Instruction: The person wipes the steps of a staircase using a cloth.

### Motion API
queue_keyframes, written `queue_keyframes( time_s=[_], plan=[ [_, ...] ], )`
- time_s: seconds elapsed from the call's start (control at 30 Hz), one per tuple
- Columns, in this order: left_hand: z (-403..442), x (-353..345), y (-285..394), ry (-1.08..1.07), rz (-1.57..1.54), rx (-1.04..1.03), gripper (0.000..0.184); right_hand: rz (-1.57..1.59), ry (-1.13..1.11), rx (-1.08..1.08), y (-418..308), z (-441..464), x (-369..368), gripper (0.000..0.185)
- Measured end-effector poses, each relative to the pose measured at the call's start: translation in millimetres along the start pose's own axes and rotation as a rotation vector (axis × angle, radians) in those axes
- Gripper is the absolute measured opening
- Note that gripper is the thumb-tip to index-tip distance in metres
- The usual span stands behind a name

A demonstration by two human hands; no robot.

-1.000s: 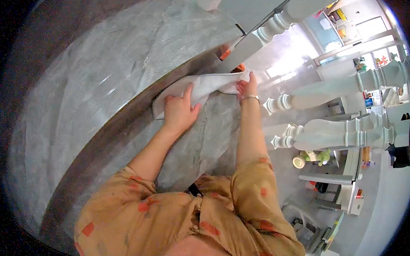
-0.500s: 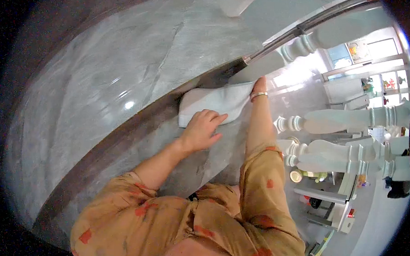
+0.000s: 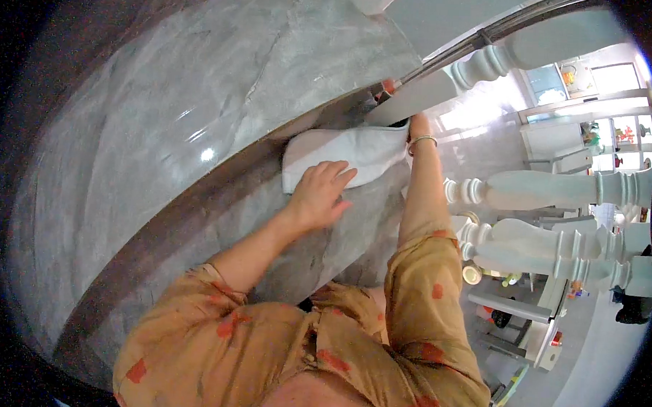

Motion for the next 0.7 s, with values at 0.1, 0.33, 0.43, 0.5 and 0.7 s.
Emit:
queue_keyframes(
  time_s=[0.1, 0.33, 0.43, 0.5, 0.7],
  plan=[
    [0, 1, 0, -0.023, 0.071, 0.041, 0.066, 0.141, 0.185, -0.134, 15, -16, 8, 0.080],
    [0, 3, -1, 0.001, 0.342, 0.024, 0.065, -0.410, 0.313, 0.337, -54, -153, -28, 0.078],
    [-4, -13, -3, -0.128, 0.480, -0.026, 0.059, -0.467, 0.237, 0.304, -56, -174, -31, 0.078],
    [-9, -15, 2, -0.140, 0.498, -0.041, 0.060, -0.471, 0.240, 0.302, -54, -180, -28, 0.079],
    [-81, -18, 45, -0.396, 0.554, 0.000, 0.078, -0.468, 0.184, 0.367, -39, -243, -23, 0.081]
  ],
)
Point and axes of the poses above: each hand's wrist, its own z-axis towards the middle knuckle, its own x-axis out of the back of the hand, y = z × x, the point moved 9 cm from there along z, towards the middle knuckle, and after that the axes turned 2 degrees about y, right-handed, at the moved point
